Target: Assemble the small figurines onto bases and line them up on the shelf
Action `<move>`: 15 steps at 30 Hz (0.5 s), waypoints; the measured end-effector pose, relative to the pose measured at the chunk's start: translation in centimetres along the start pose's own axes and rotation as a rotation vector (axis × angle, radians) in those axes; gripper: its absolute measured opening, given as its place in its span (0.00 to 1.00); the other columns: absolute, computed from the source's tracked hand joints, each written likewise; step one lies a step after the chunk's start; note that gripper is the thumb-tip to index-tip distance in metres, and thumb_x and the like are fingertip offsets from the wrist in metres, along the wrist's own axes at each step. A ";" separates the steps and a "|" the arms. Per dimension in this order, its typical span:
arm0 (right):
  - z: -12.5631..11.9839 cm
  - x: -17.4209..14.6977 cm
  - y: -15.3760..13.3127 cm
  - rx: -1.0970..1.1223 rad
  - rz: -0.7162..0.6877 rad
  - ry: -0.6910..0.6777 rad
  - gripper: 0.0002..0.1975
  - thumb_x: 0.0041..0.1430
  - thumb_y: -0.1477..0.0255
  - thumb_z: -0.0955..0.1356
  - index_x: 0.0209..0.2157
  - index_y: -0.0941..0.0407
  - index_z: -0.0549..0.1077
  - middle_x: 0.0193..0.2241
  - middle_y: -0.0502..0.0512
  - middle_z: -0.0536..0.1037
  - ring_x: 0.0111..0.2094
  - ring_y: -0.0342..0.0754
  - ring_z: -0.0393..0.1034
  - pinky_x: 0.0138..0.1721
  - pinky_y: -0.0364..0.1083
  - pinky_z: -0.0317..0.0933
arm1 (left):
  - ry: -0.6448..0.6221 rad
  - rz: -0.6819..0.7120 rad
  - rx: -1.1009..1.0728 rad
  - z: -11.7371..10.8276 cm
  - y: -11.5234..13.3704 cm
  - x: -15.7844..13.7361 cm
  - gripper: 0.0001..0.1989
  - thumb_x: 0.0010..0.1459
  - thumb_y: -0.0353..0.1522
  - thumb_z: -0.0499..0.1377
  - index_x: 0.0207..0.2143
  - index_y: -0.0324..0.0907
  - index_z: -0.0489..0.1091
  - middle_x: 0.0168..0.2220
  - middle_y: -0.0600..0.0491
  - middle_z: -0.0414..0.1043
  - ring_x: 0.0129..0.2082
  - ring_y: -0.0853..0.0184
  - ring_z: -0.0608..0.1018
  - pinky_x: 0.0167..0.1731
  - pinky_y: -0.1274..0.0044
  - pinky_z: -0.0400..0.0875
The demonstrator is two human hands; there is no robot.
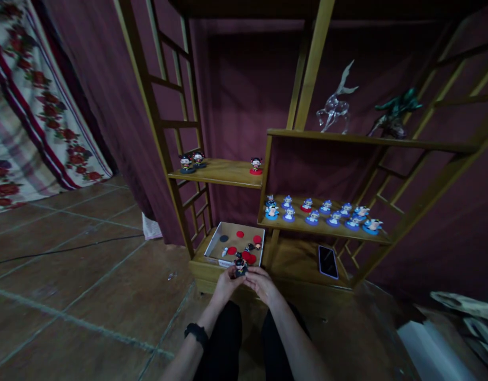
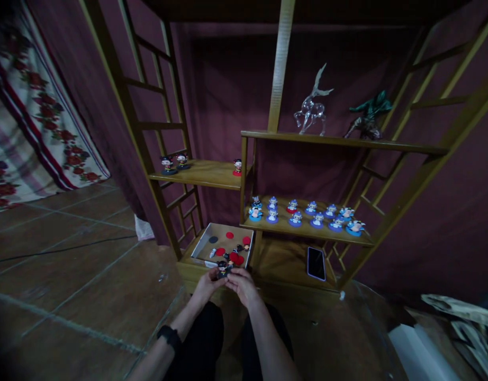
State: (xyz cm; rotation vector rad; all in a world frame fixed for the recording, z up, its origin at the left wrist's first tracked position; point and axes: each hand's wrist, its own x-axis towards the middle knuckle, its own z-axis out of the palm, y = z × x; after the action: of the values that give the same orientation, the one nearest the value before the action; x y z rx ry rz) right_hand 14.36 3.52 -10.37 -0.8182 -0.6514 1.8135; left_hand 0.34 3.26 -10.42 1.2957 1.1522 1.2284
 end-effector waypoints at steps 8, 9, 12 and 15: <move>0.6 -0.6 -0.5 0.027 0.026 -0.057 0.17 0.37 0.71 0.74 0.32 0.60 0.71 0.30 0.57 0.78 0.34 0.51 0.73 0.41 0.51 0.64 | 0.056 -0.005 0.185 -0.5 4.1 -1.2 0.16 0.37 0.36 0.63 0.31 0.37 0.70 0.30 0.50 0.75 0.33 0.63 0.75 0.35 0.75 0.67; 0.6 -0.6 -0.5 0.036 0.029 -0.057 0.17 0.38 0.70 0.73 0.32 0.59 0.71 0.30 0.57 0.78 0.34 0.51 0.73 0.41 0.51 0.64 | 0.068 0.001 0.214 -0.6 5.2 -1.4 0.16 0.37 0.36 0.63 0.30 0.38 0.70 0.30 0.50 0.75 0.33 0.62 0.75 0.34 0.76 0.67; 0.5 -0.6 -0.8 0.052 0.026 -0.035 0.16 0.38 0.71 0.73 0.32 0.59 0.71 0.30 0.57 0.78 0.34 0.51 0.73 0.41 0.51 0.64 | 0.065 0.064 0.290 -1.2 8.8 -1.7 0.15 0.40 0.37 0.61 0.31 0.38 0.71 0.31 0.49 0.75 0.34 0.62 0.75 0.34 0.76 0.67; 0.2 -0.7 -1.0 0.065 0.021 -0.024 0.15 0.38 0.72 0.73 0.32 0.59 0.72 0.29 0.57 0.78 0.34 0.50 0.73 0.42 0.51 0.64 | 0.074 0.132 0.375 -1.9 12.9 -1.3 0.17 0.41 0.37 0.61 0.33 0.37 0.71 0.31 0.49 0.75 0.32 0.63 0.75 0.32 0.77 0.68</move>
State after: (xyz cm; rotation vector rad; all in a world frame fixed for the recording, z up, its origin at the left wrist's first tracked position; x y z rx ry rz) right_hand 14.93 3.23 -9.34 -0.7635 -0.5976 1.8563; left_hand -1.49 1.01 2.34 1.6371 1.4173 1.1994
